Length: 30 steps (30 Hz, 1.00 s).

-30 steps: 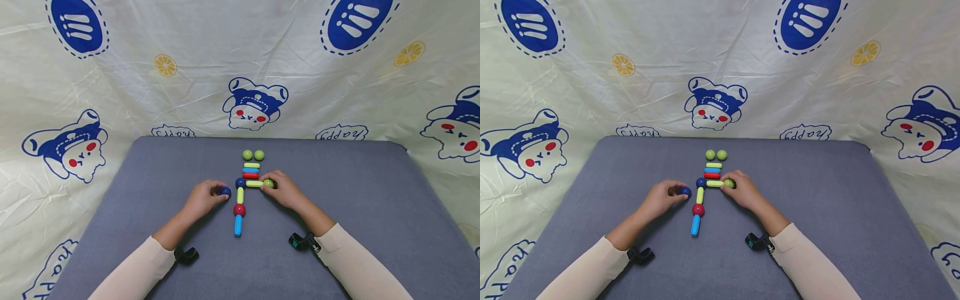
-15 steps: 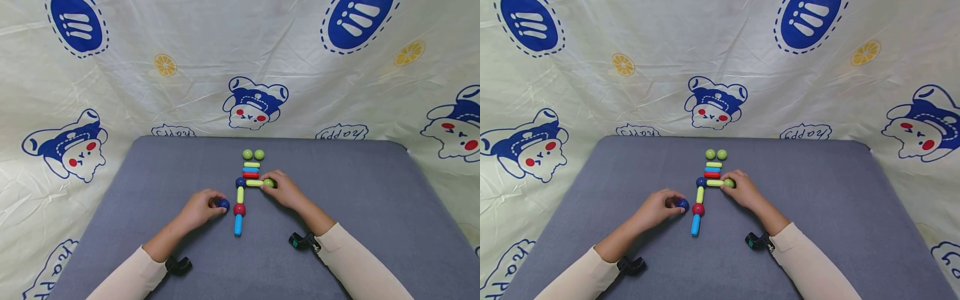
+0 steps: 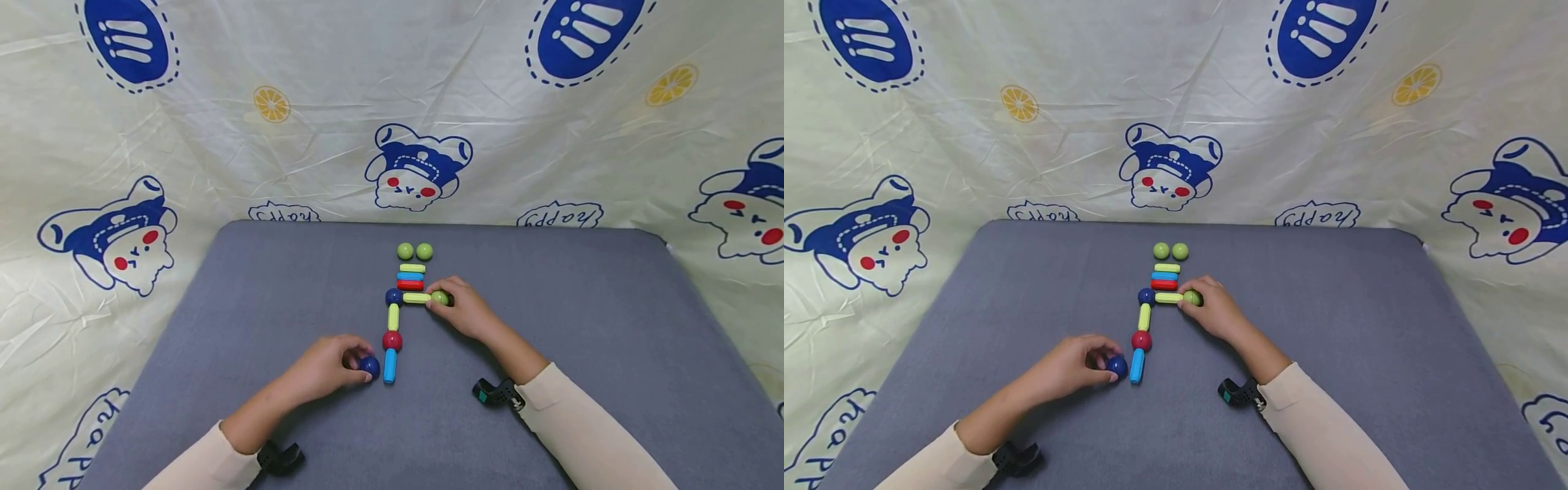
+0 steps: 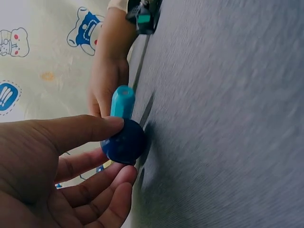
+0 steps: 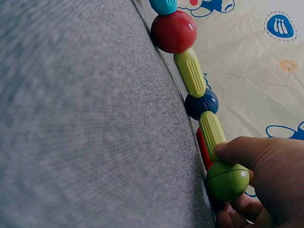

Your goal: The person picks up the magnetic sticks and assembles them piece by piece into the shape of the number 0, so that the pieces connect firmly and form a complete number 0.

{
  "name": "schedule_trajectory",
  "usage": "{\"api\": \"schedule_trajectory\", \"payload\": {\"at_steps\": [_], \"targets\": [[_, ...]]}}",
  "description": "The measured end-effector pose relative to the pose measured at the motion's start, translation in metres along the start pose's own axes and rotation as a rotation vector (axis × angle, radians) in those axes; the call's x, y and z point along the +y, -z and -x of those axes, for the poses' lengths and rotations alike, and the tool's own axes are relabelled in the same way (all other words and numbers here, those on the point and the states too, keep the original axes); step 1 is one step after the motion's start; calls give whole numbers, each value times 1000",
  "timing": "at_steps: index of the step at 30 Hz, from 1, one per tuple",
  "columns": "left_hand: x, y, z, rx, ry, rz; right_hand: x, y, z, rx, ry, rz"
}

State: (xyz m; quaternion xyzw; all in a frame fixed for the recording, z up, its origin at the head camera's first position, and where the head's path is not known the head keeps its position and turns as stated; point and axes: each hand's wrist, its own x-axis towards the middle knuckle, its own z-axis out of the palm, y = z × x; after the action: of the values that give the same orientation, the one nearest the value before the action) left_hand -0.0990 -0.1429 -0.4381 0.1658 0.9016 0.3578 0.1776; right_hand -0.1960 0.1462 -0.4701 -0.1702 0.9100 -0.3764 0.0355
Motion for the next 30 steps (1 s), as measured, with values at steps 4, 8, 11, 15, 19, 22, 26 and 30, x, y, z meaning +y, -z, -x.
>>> {"api": "schedule_trajectory", "payload": {"at_steps": [4, 8, 11, 15, 19, 22, 26, 30], "targets": [[0, -3, 5, -49, -21, 62, 1, 0, 0, 0, 0, 2], [1, -7, 10, -79, -40, 98, 1, 0, 0, -1, -3, 5], [1, -10, 13, -93, -51, 118, 1, -1, -1, -1, -4, 8], [2, -16, 16, -110, -48, 150, 1, -1, -1, -3, -7, 9], [3, -21, 17, -114, -17, 208, 1, -1, -1, -4, -16, 7], [4, -24, 16, -99, 4, 255, 2, -1, -1, -4, -16, 9], [4, -28, 15, -72, 19, 275, 1, -1, 0, -5, -14, 7], [4, -31, 15, -57, 16, 289, 1, 0, 0, -4, -16, 0]]}}
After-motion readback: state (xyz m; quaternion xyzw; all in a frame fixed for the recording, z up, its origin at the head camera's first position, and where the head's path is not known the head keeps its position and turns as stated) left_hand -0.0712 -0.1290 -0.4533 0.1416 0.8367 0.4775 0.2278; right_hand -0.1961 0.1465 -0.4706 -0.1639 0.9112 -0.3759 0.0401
